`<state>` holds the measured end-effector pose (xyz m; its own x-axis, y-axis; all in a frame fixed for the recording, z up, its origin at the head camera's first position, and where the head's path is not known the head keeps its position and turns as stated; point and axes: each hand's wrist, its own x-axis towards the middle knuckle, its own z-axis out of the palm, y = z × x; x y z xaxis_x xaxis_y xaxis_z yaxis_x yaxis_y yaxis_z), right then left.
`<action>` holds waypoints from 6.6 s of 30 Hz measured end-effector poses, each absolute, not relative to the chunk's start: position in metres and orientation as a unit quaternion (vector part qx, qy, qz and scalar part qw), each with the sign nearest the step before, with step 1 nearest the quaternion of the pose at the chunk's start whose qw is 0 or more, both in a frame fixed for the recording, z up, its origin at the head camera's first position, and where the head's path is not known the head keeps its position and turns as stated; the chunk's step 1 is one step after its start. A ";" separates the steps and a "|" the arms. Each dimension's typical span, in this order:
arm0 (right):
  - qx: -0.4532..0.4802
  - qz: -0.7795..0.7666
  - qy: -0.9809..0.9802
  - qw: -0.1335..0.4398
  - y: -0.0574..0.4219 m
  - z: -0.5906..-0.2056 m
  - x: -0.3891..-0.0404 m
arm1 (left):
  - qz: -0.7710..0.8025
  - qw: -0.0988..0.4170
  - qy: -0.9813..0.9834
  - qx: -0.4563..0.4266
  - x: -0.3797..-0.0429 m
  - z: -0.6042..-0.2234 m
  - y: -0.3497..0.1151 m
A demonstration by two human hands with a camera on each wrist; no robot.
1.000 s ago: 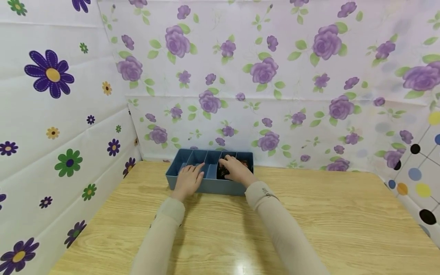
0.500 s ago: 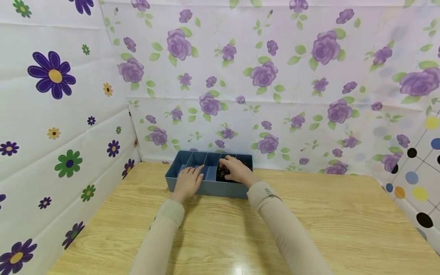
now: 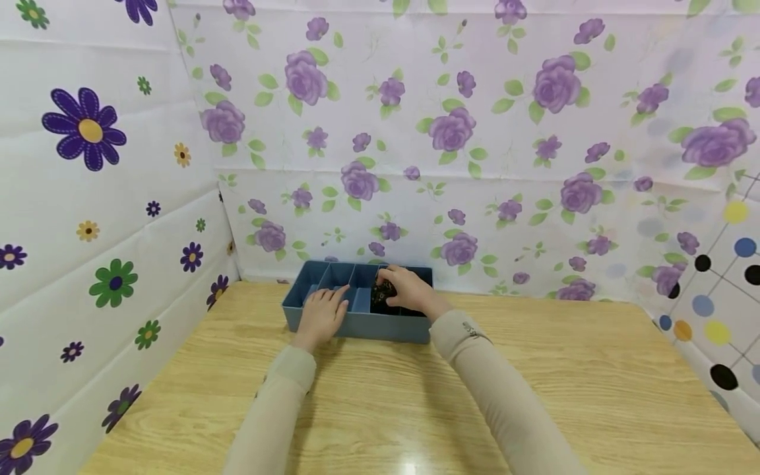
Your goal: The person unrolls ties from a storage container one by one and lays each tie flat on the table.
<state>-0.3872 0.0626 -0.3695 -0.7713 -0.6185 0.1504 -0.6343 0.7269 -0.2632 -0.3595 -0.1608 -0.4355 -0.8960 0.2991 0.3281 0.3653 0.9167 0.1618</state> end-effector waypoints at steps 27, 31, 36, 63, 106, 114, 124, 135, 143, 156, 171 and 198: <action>0.365 0.197 -0.908 0.051 0.083 -0.339 -0.360 | -0.100 0.153 -0.966 -0.181 -0.358 -0.433 -0.159; 0.368 0.215 -0.902 0.062 0.091 -0.335 -0.354 | -0.096 0.157 -0.965 -0.187 -0.359 -0.433 -0.158; 0.368 0.230 -0.898 0.071 0.100 -0.336 -0.351 | -0.098 0.159 -0.964 -0.189 -0.359 -0.432 -0.159; 0.381 0.288 -0.877 0.060 0.126 -0.350 -0.303 | -0.104 0.134 -0.959 -0.229 -0.345 -0.419 -0.161; 0.371 0.303 -0.875 0.068 0.157 -0.429 -0.266 | -0.371 0.020 -0.882 -0.291 -0.258 -0.435 -0.068; 0.375 0.305 -0.872 0.082 0.151 -0.433 -0.262 | -0.392 0.030 -0.882 -0.261 -0.256 -0.441 -0.054; 0.329 0.326 -0.885 0.049 0.151 -0.437 -0.257 | -0.405 0.027 -0.878 -0.255 -0.254 -0.442 -0.049; 0.352 0.289 -0.890 0.015 0.154 -0.432 -0.262 | -0.383 0.026 -0.889 -0.250 -0.253 -0.441 -0.051; 0.363 0.259 -0.895 -0.014 0.156 -0.426 -0.264 | -0.376 0.027 -0.894 -0.242 -0.253 -0.439 -0.053; 0.369 0.236 -0.899 -0.020 0.154 -0.422 -0.265 | -0.305 0.016 -0.903 -0.303 -0.260 -0.442 -0.071; 0.382 0.224 -0.896 -0.031 0.159 -0.426 -0.266 | -0.025 0.095 -0.897 -0.431 -0.263 -0.441 -0.076; 0.429 0.156 -0.890 -0.020 0.159 -0.427 -0.267 | 0.012 -0.038 -0.877 -0.478 -0.265 -0.449 -0.080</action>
